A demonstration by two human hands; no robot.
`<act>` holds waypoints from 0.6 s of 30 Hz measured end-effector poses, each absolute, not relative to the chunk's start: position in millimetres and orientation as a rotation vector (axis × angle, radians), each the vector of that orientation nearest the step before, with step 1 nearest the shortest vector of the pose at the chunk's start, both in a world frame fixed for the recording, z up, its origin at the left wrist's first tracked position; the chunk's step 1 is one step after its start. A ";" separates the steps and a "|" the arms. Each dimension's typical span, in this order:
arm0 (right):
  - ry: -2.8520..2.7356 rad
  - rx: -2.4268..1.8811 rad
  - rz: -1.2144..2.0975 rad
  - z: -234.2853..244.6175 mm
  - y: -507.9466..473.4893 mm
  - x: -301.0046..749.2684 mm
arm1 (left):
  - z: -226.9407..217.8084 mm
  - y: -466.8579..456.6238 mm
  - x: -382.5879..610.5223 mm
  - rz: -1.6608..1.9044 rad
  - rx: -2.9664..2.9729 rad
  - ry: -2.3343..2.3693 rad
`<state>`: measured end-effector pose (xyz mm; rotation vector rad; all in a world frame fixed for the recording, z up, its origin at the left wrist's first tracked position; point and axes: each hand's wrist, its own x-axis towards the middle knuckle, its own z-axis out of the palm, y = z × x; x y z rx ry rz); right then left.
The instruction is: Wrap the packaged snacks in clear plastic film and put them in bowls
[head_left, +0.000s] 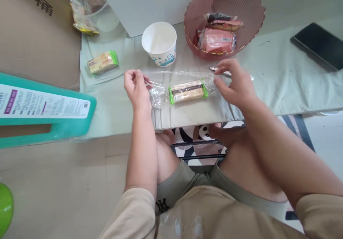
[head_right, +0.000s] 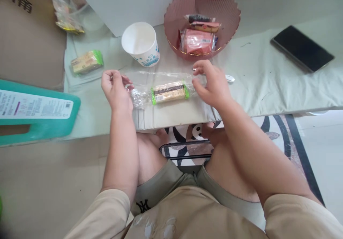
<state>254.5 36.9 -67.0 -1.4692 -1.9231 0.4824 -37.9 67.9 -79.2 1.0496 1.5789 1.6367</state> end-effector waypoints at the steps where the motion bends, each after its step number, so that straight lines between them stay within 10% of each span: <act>1: -1.953 -1.467 0.484 -66.6 37.2 254.4 | -79.9 69.1 -39.2 1.643 1.030 1.623; 18: -1.797 -1.619 0.265 -42.9 26.6 237.0 | -48.0 21.9 -19.4 1.666 1.823 1.823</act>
